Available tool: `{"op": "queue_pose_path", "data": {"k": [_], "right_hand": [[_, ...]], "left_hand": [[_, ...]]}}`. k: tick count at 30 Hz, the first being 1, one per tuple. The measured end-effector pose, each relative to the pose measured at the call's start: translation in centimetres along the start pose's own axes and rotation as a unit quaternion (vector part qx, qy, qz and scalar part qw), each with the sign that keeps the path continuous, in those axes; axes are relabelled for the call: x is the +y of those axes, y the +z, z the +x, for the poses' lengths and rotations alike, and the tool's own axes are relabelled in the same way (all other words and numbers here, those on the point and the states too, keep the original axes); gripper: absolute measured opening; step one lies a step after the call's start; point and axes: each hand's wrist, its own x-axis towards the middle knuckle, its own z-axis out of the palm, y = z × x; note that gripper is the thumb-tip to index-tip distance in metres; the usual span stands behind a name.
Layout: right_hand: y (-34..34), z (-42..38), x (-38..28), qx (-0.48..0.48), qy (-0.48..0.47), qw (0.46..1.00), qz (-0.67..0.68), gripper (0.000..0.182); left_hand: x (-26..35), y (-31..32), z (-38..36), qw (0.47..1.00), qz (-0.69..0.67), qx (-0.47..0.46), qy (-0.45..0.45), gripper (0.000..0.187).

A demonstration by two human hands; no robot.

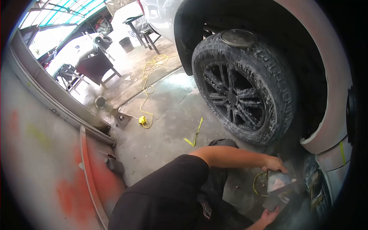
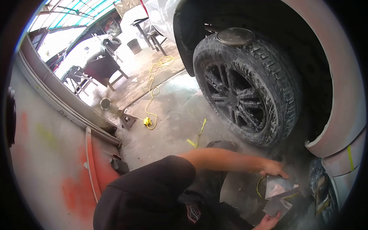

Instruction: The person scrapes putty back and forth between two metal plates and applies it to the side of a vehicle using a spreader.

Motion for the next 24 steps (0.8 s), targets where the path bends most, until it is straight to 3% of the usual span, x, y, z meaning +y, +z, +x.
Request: {"op": "queue_pose_path", "data": {"k": [3, 6, 13, 16, 17, 19, 22, 24], "right_hand": [[0.1, -0.4, 0.4, 0.001, 0.022, 0.999, -0.024, 0.048], [2.7, -1.9, 0.4, 0.025, -0.003, 0.999, -0.047, 0.051], [-0.2, 0.7, 0.4, -0.030, 0.002, 0.999, -0.036, 0.050], [-1.0, 0.9, 0.0, 0.000, 0.043, 0.996, -0.075, 0.049], [-0.9, 1.0, 0.1, -0.012, -0.023, 0.983, -0.179, 0.046], [-0.2, 0.1, -0.2, -0.031, -0.159, 0.913, -0.375, 0.042], [1.8, -3.8, -0.8, -0.032, -0.342, 0.699, -0.627, 0.041], [8.2, -6.5, -0.7, -0.057, -0.269, 0.893, -0.356, 0.046]], "left_hand": [[-0.5, 0.4, 0.9, 0.988, -0.028, 0.147, -0.031, 0.032], [-1.7, 0.6, 3.0, 0.986, -0.130, 0.106, -0.012, 0.037], [-2.2, 0.8, 3.3, 0.994, -0.092, 0.062, -0.011, 0.032], [-2.0, 2.0, 2.8, 0.975, -0.220, 0.008, 0.003, 0.027], [-1.8, 2.5, 2.7, 0.963, -0.270, -0.010, 0.002, 0.027], [-1.8, 3.0, 3.3, 0.912, -0.402, -0.038, -0.070, 0.027], [-2.8, 1.5, 2.7, 0.921, -0.335, -0.153, -0.124, 0.029], [-3.9, 2.4, 2.3, 0.939, -0.303, -0.142, -0.083, 0.032]]}}
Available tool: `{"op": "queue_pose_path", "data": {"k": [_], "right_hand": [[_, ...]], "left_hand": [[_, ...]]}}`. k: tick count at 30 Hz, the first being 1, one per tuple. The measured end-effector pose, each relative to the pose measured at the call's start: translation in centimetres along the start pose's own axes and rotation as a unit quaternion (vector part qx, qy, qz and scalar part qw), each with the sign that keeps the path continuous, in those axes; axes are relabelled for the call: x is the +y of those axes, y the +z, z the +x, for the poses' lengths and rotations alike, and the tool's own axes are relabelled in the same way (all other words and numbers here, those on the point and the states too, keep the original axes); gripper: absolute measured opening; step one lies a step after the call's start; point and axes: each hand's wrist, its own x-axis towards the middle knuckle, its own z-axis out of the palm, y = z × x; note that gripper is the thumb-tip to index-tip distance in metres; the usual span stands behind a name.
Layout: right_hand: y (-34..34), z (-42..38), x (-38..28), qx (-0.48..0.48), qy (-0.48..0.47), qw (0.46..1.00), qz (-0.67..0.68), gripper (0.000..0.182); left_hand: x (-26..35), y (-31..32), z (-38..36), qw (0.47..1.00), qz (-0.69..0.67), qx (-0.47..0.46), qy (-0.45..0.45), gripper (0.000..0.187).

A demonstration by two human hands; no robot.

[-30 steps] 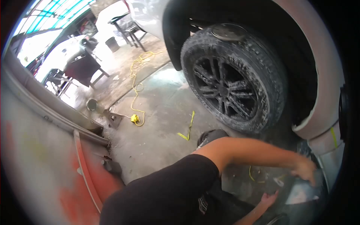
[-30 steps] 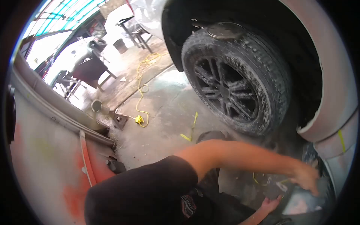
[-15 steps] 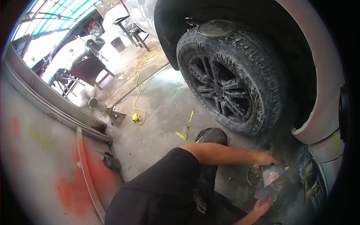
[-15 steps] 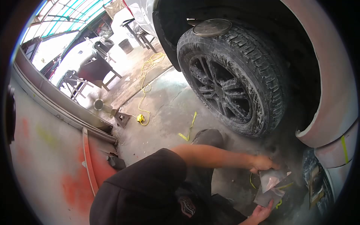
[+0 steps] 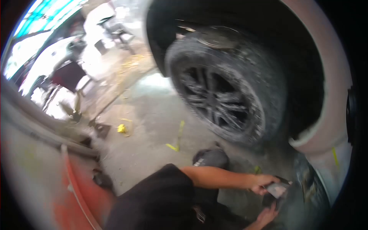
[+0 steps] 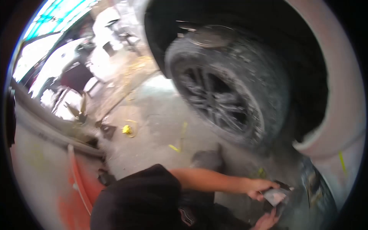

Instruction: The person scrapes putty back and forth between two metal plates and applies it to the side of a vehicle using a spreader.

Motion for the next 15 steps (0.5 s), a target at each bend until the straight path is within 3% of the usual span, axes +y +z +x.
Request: {"op": "queue_pose_path", "data": {"k": [1, 2, 4, 6, 8, 9, 10, 11, 13, 14, 15], "right_hand": [[1.4, 0.0, -3.3, 0.036, 0.105, 0.991, 0.071, 0.046], [2.4, -0.4, -3.2, 0.118, 0.055, 0.986, 0.103, 0.045], [3.5, -1.0, -7.3, 0.049, -0.020, 0.988, 0.147, 0.030], [6.2, -3.0, -13.8, 0.017, -0.101, 0.981, 0.164, 0.027], [5.0, -3.1, -15.2, 0.019, -0.113, 0.990, 0.081, 0.028], [4.6, -3.2, -16.1, 0.023, -0.121, 0.992, 0.040, 0.028], [7.4, -3.4, -18.4, 0.037, -0.187, 0.969, -0.159, 0.033], [10.6, -3.2, -20.7, 0.054, -0.239, 0.903, -0.353, 0.039], [10.4, -1.3, -19.0, -0.043, -0.354, 0.771, -0.528, 0.052], [10.8, -1.4, -18.7, -0.061, -0.373, 0.660, -0.650, 0.058], [11.0, -1.7, -18.2, -0.083, -0.381, 0.669, -0.633, 0.059]], "left_hand": [[-0.5, 0.3, -0.6, 0.999, 0.037, -0.003, -0.005, 0.032], [-1.1, 0.9, -1.1, 0.995, 0.087, 0.049, 0.009, 0.033], [0.3, 0.9, -2.6, 0.978, 0.160, 0.130, 0.038, 0.036], [2.3, 1.7, -4.6, 0.976, 0.137, 0.153, 0.077, 0.040], [3.3, 3.6, -6.3, 0.980, 0.052, 0.139, 0.132, 0.044], [2.8, 3.7, -6.2, 0.969, 0.097, 0.141, 0.177, 0.045], [2.5, 3.6, -5.8, 0.953, 0.144, 0.140, 0.225, 0.046], [2.5, 3.5, -5.8, 0.925, 0.237, 0.164, 0.247, 0.048], [3.0, 3.2, -6.4, 0.821, 0.458, 0.231, 0.250, 0.058], [3.0, 4.5, -7.3, 0.797, 0.476, 0.242, 0.281, 0.063], [3.3, 5.7, -8.2, 0.771, 0.492, 0.252, 0.316, 0.067]]}}
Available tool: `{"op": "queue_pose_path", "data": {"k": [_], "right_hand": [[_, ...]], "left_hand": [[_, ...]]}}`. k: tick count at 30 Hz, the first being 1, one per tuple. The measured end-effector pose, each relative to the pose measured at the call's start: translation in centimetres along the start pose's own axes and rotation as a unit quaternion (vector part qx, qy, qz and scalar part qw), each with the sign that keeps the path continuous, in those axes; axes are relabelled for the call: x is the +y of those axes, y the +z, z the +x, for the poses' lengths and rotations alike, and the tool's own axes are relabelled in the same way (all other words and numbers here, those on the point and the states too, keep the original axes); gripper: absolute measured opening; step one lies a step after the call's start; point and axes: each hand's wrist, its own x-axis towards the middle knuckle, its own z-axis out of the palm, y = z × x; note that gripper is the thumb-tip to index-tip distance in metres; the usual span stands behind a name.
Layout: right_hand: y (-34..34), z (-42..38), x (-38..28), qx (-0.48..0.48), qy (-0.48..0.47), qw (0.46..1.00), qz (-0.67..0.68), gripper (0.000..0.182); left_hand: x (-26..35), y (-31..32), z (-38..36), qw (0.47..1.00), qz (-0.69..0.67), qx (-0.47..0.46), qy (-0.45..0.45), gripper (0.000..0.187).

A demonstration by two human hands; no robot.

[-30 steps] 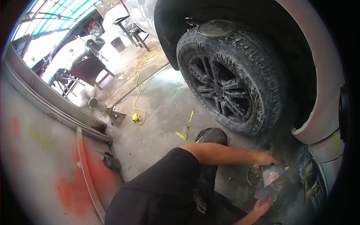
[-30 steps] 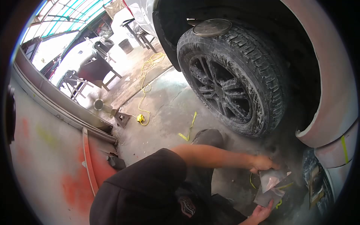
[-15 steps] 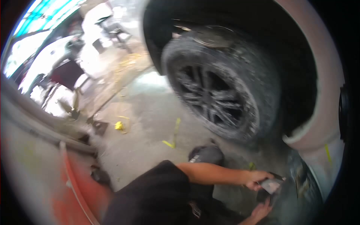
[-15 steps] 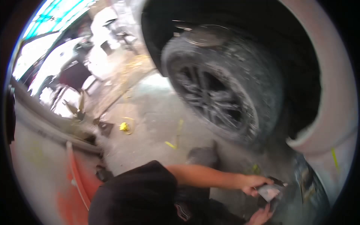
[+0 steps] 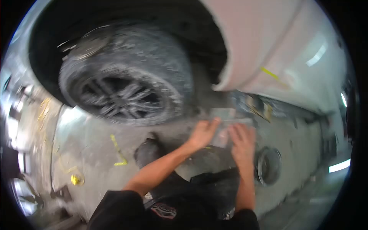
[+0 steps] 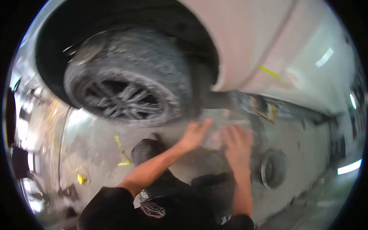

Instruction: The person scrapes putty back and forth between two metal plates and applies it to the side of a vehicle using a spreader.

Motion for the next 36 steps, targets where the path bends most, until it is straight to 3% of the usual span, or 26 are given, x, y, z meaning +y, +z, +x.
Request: {"op": "queue_pose_path", "data": {"k": [2, 7, 10, 11, 13, 16, 19, 20, 23, 27, 30, 31, 33, 36], "right_hand": [[0.4, -0.5, -0.4, -0.011, -0.013, 0.995, 0.099, 0.055], [0.3, -2.4, -3.0, -0.066, -0.004, 0.984, 0.166, 0.051], [0.6, -3.8, -3.2, -0.076, -0.030, 0.978, 0.193, 0.050], [0.9, -4.7, -2.9, -0.096, -0.012, 0.970, 0.223, 0.052], [1.3, -5.5, -2.6, -0.132, 0.024, 0.949, 0.285, 0.055], [-1.6, -4.6, -2.1, 0.044, 0.138, 0.889, 0.434, 0.061], [-3.7, -1.5, -2.9, 0.200, 0.121, 0.877, 0.419, 0.063], [-3.6, -0.9, -3.3, 0.190, 0.077, 0.876, 0.436, 0.065], [-2.7, 0.0, -4.3, 0.082, -0.007, 0.956, 0.282, 0.070], [-0.1, -0.5, -1.1, 0.029, 0.071, 0.977, 0.198, 0.069], [0.1, -2.0, 0.2, -0.103, 0.044, 0.994, 0.023, 0.069], [0.1, -2.2, 0.1, -0.063, 0.082, 0.992, 0.075, 0.068], [-0.5, -2.5, -0.2, 0.005, 0.153, 0.972, 0.179, 0.066], [-2.8, 0.2, -1.1, 0.083, 0.130, 0.980, 0.130, 0.062]], "left_hand": [[-1.1, -0.2, 0.1, 0.999, 0.040, 0.013, -0.031, 0.072], [-2.0, -0.4, 0.3, 0.994, 0.069, 0.083, -0.006, 0.070], [-1.2, -1.1, 0.7, 0.994, -0.002, 0.104, -0.024, 0.064], [-0.1, -1.4, 0.8, 0.979, -0.107, 0.154, -0.083, 0.053], [1.5, -1.9, 1.5, 0.951, -0.264, 0.156, -0.046, 0.048], [1.0, -2.0, 1.4, 0.914, -0.384, 0.078, -0.101, 0.052], [2.0, -0.1, 0.7, 0.821, -0.543, -0.041, -0.171, 0.046], [2.9, 0.0, 0.2, 0.809, -0.554, -0.072, -0.183, 0.042], [1.1, -0.1, 0.4, 0.850, -0.504, -0.077, -0.133, 0.040], [1.1, -0.7, 0.0, 0.881, -0.462, -0.042, -0.088, 0.033], [2.8, -1.5, -0.6, 0.891, -0.452, -0.019, -0.044, 0.031], [3.5, -1.9, -0.5, 0.894, -0.447, -0.009, -0.023, 0.030], [2.1, -2.2, -0.3, 0.949, -0.312, 0.035, 0.010, 0.030], [2.0, -1.7, -1.0, 0.984, -0.161, 0.067, 0.032, 0.035]]}}
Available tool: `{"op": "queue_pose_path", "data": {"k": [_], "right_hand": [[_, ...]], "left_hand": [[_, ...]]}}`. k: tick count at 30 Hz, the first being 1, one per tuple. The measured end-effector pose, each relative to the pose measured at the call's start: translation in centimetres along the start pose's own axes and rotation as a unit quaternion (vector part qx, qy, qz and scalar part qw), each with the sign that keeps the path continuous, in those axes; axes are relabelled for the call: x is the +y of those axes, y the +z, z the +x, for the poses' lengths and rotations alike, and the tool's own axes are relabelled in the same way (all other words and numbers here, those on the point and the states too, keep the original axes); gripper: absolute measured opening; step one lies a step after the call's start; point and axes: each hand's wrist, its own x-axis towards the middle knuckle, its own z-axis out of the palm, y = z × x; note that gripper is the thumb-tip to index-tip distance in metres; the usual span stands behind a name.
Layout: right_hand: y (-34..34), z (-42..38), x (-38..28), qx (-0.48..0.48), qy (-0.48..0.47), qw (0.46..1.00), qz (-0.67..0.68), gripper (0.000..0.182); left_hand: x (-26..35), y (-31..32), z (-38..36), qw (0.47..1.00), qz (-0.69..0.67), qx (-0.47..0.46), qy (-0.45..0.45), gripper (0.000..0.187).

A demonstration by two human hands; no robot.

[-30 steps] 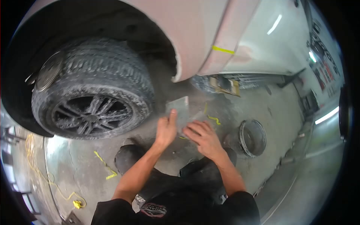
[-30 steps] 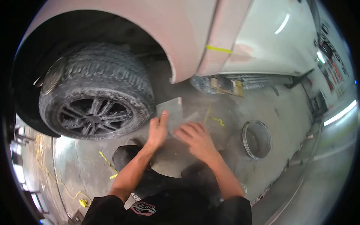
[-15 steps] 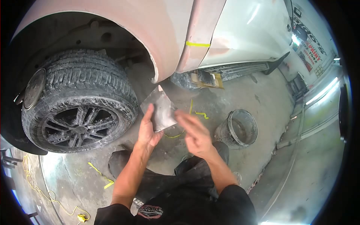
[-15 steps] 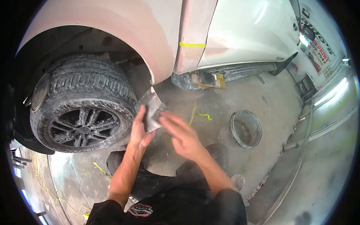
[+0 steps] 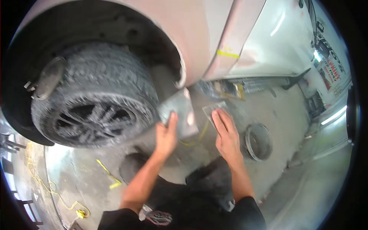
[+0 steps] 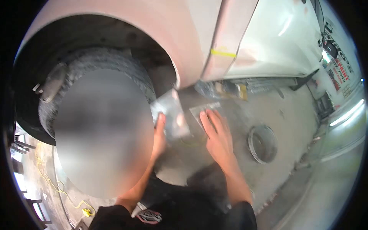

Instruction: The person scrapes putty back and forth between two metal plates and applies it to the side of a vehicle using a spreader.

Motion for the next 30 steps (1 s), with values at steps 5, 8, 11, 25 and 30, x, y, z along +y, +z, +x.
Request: {"op": "queue_pose_path", "data": {"k": [5, 8, 11, 25, 30], "right_hand": [[1.1, -0.3, -0.8, -0.101, -0.107, 0.986, -0.078, 0.058], [1.7, -2.5, -1.4, -0.148, -0.132, 0.980, -0.015, 0.055], [2.3, -5.5, -1.1, -0.176, -0.139, 0.973, 0.049, 0.055], [4.5, -8.7, 1.8, -0.070, -0.048, 0.969, 0.233, 0.061], [8.9, -14.2, 6.8, -0.184, -0.045, 0.964, 0.186, 0.058]], "left_hand": [[-0.5, 0.4, -0.3, 0.994, 0.105, -0.008, 0.003, 0.051], [-4.4, -0.6, 0.4, 0.994, 0.109, 0.016, -0.002, 0.054], [-2.9, -0.7, 0.2, 0.993, 0.088, 0.074, -0.006, 0.048], [-5.1, 0.6, -5.8, 0.977, -0.128, 0.052, -0.163, 0.033], [-2.3, -4.3, -4.3, 0.976, -0.155, 0.051, -0.148, 0.034]]}}
